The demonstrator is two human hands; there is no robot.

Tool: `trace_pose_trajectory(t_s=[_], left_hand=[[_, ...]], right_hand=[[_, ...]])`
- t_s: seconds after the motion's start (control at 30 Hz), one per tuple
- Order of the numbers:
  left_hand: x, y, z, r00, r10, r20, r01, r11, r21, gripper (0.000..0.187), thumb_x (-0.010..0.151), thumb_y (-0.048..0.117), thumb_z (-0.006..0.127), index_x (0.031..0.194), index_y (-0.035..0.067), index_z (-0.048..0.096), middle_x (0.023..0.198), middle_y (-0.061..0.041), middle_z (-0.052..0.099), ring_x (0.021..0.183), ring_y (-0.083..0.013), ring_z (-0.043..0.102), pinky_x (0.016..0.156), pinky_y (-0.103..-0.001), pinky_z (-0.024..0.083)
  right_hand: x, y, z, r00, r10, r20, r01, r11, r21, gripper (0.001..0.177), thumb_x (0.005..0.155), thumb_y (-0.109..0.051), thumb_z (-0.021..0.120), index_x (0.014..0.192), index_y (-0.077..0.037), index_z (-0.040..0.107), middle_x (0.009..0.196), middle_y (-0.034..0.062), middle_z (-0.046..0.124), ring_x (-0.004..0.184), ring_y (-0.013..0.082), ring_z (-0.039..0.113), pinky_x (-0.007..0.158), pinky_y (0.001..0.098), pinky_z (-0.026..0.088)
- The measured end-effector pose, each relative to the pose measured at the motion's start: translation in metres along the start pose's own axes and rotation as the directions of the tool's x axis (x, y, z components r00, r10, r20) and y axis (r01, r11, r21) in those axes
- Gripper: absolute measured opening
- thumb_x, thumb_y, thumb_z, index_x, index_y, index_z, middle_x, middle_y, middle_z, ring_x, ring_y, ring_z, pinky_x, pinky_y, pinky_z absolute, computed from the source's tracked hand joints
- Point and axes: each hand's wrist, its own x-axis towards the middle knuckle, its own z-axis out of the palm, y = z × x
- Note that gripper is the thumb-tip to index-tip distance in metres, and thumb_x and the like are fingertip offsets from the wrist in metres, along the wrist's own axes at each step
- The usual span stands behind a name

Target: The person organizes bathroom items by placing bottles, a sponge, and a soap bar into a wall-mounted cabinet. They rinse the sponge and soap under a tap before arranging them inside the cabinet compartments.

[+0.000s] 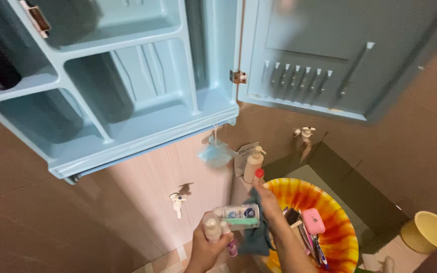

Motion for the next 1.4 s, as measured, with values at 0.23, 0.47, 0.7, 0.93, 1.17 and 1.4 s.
trace_pose_trajectory(t_s=[0.23,0.47,0.7,0.93,1.17,1.4], left_hand=[[0.012,0.002,-0.031,0.999,-0.045,0.030,0.039,0.983,0.179,0.047,0.073,0.008,0.082,0.116,0.002,0.065,0.093,-0.006,0.076,0.081,-0.0138,0.074,0.072,-0.031,0.064],[0.012,-0.010,-0.030,0.980,-0.034,-0.195,-0.021,0.962,-0.273,0.051,0.073,0.000,0.077,0.121,0.007,0.066,0.094,-0.007,0.073,0.076,-0.0159,0.068,0.068,-0.029,0.056],[-0.005,-0.024,-0.024,0.992,-0.070,-0.103,0.039,0.959,-0.280,0.027,0.077,-0.002,0.077,0.102,0.000,0.066,0.088,-0.007,0.069,0.080,-0.0173,0.068,0.073,-0.032,0.056],[-0.011,-0.024,-0.045,0.977,-0.060,-0.203,0.020,0.981,-0.191,0.026,0.078,0.003,0.079,0.102,-0.003,0.069,0.087,-0.008,0.070,0.075,-0.0173,0.068,0.068,-0.033,0.057],[-0.022,-0.020,-0.048,0.980,-0.162,-0.119,0.172,0.982,0.077,0.045,0.073,0.010,0.088,0.108,0.002,0.061,0.091,-0.007,0.070,0.079,-0.0154,0.070,0.071,-0.033,0.060],[-0.040,0.002,-0.024,0.996,-0.076,-0.038,0.074,0.996,-0.047,0.045,0.068,0.006,0.086,0.105,0.005,0.060,0.089,-0.008,0.074,0.079,-0.0159,0.072,0.072,-0.034,0.060]], right_hand=[[-0.075,-0.052,0.040,0.643,-0.115,0.757,0.524,0.787,-0.326,0.059,0.090,-0.020,0.067,0.147,-0.013,0.052,0.133,0.0004,0.065,0.110,0.0097,0.062,0.097,0.0246,0.050],[-0.079,-0.028,0.065,0.841,-0.250,0.479,0.464,0.787,-0.405,0.049,0.087,-0.020,0.078,0.133,-0.009,0.065,0.099,0.0033,0.073,0.086,0.0117,0.063,0.077,0.0266,0.054],[-0.085,0.026,0.091,0.833,-0.537,0.133,0.508,0.648,-0.567,0.031,0.093,-0.030,0.069,0.111,-0.005,0.066,0.078,0.0064,0.071,0.068,0.0202,0.069,0.064,0.0316,0.055],[-0.091,0.018,0.072,0.708,-0.634,0.312,0.691,0.713,-0.117,0.048,0.106,-0.031,0.036,0.136,-0.002,0.060,0.128,0.0195,0.068,0.119,0.0314,0.065,0.105,0.0368,0.048],[-0.118,-0.060,0.099,0.267,-0.442,0.856,0.960,0.046,-0.276,0.043,0.098,-0.018,0.056,0.139,-0.008,0.064,0.160,0.0247,0.040,0.149,0.0472,0.030,0.118,0.0533,0.031],[-0.142,-0.089,0.118,0.437,-0.422,0.794,0.899,0.172,-0.403,0.041,0.087,-0.026,0.076,0.126,-0.015,0.070,0.135,0.0206,0.054,0.131,0.0401,0.049,0.108,0.0470,0.042]])
